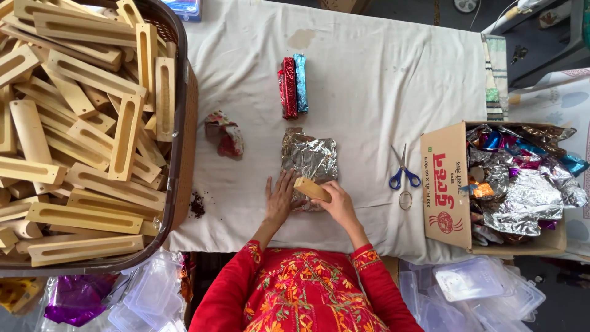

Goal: Packaging small wooden items into silver foil wrappers and then into small plastic boxes.

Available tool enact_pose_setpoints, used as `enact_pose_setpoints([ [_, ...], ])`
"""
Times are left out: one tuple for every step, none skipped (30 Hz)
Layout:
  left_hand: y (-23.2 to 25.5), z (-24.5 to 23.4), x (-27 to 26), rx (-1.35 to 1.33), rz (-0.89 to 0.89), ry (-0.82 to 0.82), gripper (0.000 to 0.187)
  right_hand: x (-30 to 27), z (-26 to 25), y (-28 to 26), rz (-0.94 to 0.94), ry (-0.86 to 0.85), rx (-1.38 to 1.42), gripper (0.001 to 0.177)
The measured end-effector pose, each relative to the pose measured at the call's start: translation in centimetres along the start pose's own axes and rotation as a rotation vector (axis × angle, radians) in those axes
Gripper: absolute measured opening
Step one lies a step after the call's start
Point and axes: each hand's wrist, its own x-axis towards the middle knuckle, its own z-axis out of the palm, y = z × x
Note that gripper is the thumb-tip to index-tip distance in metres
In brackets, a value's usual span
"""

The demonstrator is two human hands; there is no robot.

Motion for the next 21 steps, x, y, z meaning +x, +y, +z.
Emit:
enact_pose_setpoints([
  [-0.1,-0.2,-0.1,-0.041,-0.004,0.005,0.102,0.2,0.5,0.4,0.071,-0.075,0.061,0.051],
  [-0.4,-0.5,-0.2,-0.041,-0.005,0.003,0.102,0.2,0.6,0.9,0.073,-0.077,0.062,0.051],
  [-0.8,-0.9,-0.3,-0.138,0.005,0.017,0.107,0.1,0.8,1.3,0.068,-0.12,-0.009,0.051],
  [-1.1,-1.3,-0.5,-0.235,0.015,0.033,0.112,-0.1,1.0,1.7,0.063,-0.164,-0.081,0.052],
  [-1.2,-2.1,-0.7,-0.234,0.013,0.03,0.112,0.1,0.9,1.7,0.065,-0.165,-0.079,0.052],
  [-1.3,-2.9,-0.9,-0.278,0.016,0.048,0.11,0.2,0.8,1.7,0.064,-0.201,-0.102,0.052],
  [-1.4,-3.7,-0.9,-0.321,0.021,0.067,0.109,0.4,0.6,1.7,0.063,-0.235,-0.125,0.052],
  [-1.3,-4.1,-1.0,-0.32,0.021,0.066,0.109,0.7,0.5,1.7,0.064,-0.234,-0.123,0.052],
  [-1.2,-4.5,-1.1,-0.306,0.054,0.085,0.098,1.0,0.4,1.7,-0.006,-0.208,-0.096,0.052],
  [-1.1,-5.0,-1.2,-0.291,0.086,0.105,0.088,1.2,0.3,1.6,-0.076,-0.18,-0.07,0.053],
  [-0.8,-5.2,-1.3,-0.292,0.087,0.102,0.088,1.5,0.2,1.8,-0.074,-0.181,-0.069,0.053],
  [-0.5,-5.5,-1.4,-0.308,0.125,0.103,0.077,1.7,0.1,1.9,0.014,-0.225,-0.003,0.061],
  [-0.3,-5.8,-1.4,-0.323,0.163,0.105,0.067,2.1,0.0,1.9,0.1,-0.267,0.064,0.07],
  [-0.1,-5.9,-1.2,-0.322,0.164,0.104,0.067,2.2,-0.1,1.9,0.101,-0.267,0.066,0.07],
  [0.1,-5.9,-1.0,-0.323,0.195,0.095,0.061,2.5,-0.2,1.8,0.116,-0.311,0.052,0.062],
  [0.3,-5.9,-0.8,-0.324,0.226,0.086,0.055,2.7,-0.4,1.8,0.131,-0.356,0.038,0.055],
  [0.3,-5.8,-0.7,-0.325,0.227,0.086,0.055,2.7,-0.4,1.7,0.132,-0.355,0.037,0.055],
  [0.3,-5.8,-0.5,-0.327,0.224,0.097,0.052,2.7,-0.5,1.6,0.181,-0.399,0.058,0.056],
  [0.3,-5.7,-0.3,-0.329,0.221,0.109,0.049,2.8,-0.6,1.5,0.229,-0.444,0.078,0.058],
  [-0.1,-4.8,-0.4,-0.33,0.223,0.109,0.049,2.6,-0.3,2.0,0.23,-0.442,0.078,0.058],
  [-0.7,-3.9,-0.5,-0.322,0.171,0.08,0.042,2.5,-0.1,2.4,0.055,-0.338,0.059,0.057],
])
